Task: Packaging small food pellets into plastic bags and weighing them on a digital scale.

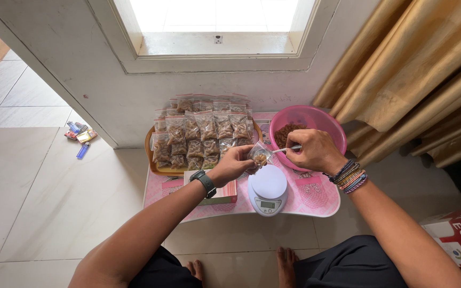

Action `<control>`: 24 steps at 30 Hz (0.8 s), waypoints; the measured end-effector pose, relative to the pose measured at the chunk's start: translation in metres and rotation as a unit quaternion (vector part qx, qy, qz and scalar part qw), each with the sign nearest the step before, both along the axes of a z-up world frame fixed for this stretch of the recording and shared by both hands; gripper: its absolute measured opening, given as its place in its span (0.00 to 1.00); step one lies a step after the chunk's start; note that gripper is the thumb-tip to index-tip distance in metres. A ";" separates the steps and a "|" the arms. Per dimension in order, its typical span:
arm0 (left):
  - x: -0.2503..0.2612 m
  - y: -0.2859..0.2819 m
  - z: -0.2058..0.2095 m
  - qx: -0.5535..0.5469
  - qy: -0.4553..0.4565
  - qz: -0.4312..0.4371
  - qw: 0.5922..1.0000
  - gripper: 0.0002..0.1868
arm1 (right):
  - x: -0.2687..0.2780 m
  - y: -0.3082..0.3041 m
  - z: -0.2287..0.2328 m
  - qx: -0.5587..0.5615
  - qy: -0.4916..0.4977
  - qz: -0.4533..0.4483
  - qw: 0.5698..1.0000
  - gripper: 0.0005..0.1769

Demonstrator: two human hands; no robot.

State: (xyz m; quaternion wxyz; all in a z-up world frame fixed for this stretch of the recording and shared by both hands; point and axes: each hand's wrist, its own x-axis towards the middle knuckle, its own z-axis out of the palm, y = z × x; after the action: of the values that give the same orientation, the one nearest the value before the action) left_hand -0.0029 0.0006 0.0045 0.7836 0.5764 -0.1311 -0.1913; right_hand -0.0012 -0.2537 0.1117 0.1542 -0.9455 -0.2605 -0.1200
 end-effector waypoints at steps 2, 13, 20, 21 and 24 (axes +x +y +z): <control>0.002 -0.002 -0.004 -0.001 0.003 0.003 1.000 0.31 | -0.001 0.000 0.003 0.006 0.011 -0.002 1.000 0.08; -0.004 -0.002 0.009 0.002 0.007 0.014 1.000 0.25 | -0.001 0.000 0.003 0.050 0.072 -0.027 0.996 0.07; -0.008 -0.003 0.010 0.005 0.012 0.020 1.000 0.22 | -0.001 -0.001 0.003 0.049 0.074 -0.026 0.996 0.07; -0.009 -0.003 0.013 0.000 0.019 0.020 1.000 0.21 | -0.001 0.000 0.002 0.046 0.076 -0.023 0.996 0.06; -0.010 -0.004 0.013 -0.005 0.024 0.022 0.999 0.19 | -0.002 0.002 0.004 0.049 0.076 -0.022 0.996 0.06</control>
State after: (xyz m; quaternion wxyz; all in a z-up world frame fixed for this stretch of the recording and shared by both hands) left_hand -0.0127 -0.0029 0.0175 0.7936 0.5703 -0.1007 -0.1867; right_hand -0.0033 -0.2518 0.1153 0.2167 -0.9487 -0.2214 -0.0635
